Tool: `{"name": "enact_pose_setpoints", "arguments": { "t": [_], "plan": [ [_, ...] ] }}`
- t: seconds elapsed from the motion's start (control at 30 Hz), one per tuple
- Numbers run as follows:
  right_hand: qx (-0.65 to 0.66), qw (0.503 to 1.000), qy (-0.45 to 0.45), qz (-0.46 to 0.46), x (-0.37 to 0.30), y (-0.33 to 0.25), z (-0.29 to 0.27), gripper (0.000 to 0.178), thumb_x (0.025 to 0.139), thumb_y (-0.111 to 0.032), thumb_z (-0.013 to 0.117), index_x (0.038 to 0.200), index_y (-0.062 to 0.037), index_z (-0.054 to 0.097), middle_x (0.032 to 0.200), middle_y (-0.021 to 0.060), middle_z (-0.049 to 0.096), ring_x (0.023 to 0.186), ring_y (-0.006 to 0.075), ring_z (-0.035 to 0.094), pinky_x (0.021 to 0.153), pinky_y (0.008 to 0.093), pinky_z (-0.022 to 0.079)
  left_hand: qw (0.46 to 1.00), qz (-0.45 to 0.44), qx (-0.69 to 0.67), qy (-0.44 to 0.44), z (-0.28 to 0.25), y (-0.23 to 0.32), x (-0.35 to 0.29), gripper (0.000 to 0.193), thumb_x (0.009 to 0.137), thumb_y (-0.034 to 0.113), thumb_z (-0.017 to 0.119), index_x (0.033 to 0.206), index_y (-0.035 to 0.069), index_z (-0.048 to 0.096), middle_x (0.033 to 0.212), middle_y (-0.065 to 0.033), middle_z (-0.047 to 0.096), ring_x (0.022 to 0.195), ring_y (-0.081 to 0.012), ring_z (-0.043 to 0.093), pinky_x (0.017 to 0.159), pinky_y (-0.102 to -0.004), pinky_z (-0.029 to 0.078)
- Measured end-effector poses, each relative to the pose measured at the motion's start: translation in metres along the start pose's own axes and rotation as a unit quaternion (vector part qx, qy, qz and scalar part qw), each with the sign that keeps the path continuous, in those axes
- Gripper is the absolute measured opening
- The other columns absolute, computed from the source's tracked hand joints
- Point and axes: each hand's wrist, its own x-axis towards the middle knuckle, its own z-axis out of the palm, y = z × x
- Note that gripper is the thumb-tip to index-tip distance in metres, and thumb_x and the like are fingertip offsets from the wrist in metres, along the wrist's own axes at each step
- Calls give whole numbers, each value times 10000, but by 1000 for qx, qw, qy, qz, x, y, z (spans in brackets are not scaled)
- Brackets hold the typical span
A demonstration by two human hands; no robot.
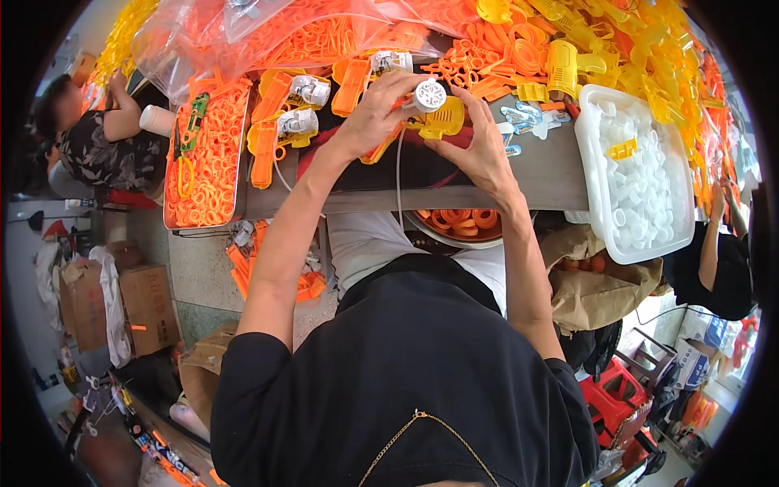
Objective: Manually assemble plastic toy dart guns by inserting inner components and closing the outer shells.
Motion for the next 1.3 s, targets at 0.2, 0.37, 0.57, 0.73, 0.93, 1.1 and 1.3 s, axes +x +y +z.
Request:
{"name": "enact_pose_setpoints", "arguments": {
  "t": [0.2, 0.37, 0.57, 0.73, 0.93, 1.1, 1.3],
  "plan": [
    [7, 1000, -20, 10, 8, -8, -15, 841, 750, -241, 859, 1472, -20, 488, 1297, 199, 599, 1198, 320, 614, 1014, 389, 508, 991, 29, 31, -124, -16, 5, 24, 478, 953, 86, 648, 1417, 46, 542, 1303, -119, 580, 1250, -306, 549, 1061, -401, 443],
    [31, 999, -28, 24, 10, -6, -17, 861, 749, -243, 861, 1484, -8, 479, 1304, 204, 605, 1205, 311, 612, 1018, 385, 502, 977, 1, -17, -211, -20, 2, 36, 445, 951, 15, 616, 1390, 47, 550, 1256, -105, 570, 1219, -278, 553, 1037, -375, 455],
    [19, 999, -22, 17, 13, -3, -16, 865, 748, -249, 865, 1476, 17, 480, 1315, 205, 604, 1205, 309, 611, 1028, 377, 492, 977, -2, -25, -214, -19, 3, 40, 431, 945, -14, 606, 1370, 35, 554, 1244, -111, 554, 1197, -279, 562, 1030, -366, 463],
    [27, 999, -23, 22, 14, -5, -16, 854, 748, -255, 866, 1466, 19, 492, 1299, 204, 611, 1212, 318, 604, 1035, 375, 483, 975, -4, 70, -210, -14, 12, 40, 432, 941, 5, 625, 1366, 31, 557, 1188, -118, 590, 1169, -282, 583, 1019, -370, 476],
    [98, 994, 35, 41, 13, 4, 2, 911, 737, -149, 917, 1490, 27, 433, 1221, 139, 647, 1090, 177, 658, 959, 317, 549, 997, -35, -34, -61, -7, 13, 21, 350, 931, 99, 694, 1257, 8, 606, 1139, -152, 697, 1055, -314, 690, 919, -407, 526],
    [90, 994, 34, 50, 17, 2, 3, 817, 743, -195, 922, 1412, 30, 510, 1180, 135, 683, 1070, 181, 662, 947, 323, 539, 997, -42, -32, -59, -10, 16, 21, 275, 914, 66, 690, 1174, 6, 622, 1097, -143, 699, 1020, -314, 687, 899, -392, 525],
    [104, 993, -3, 63, 11, 8, 0, 762, 756, -174, 905, 1392, 10, 528, 1151, 133, 706, 1059, 196, 668, 925, 331, 538, 998, -37, 25, -52, -3, 18, 14, 276, 882, 37, 694, 1149, 11, 632, 1061, -150, 670, 1023, -325, 660, 916, -390, 515]
  ]
}}
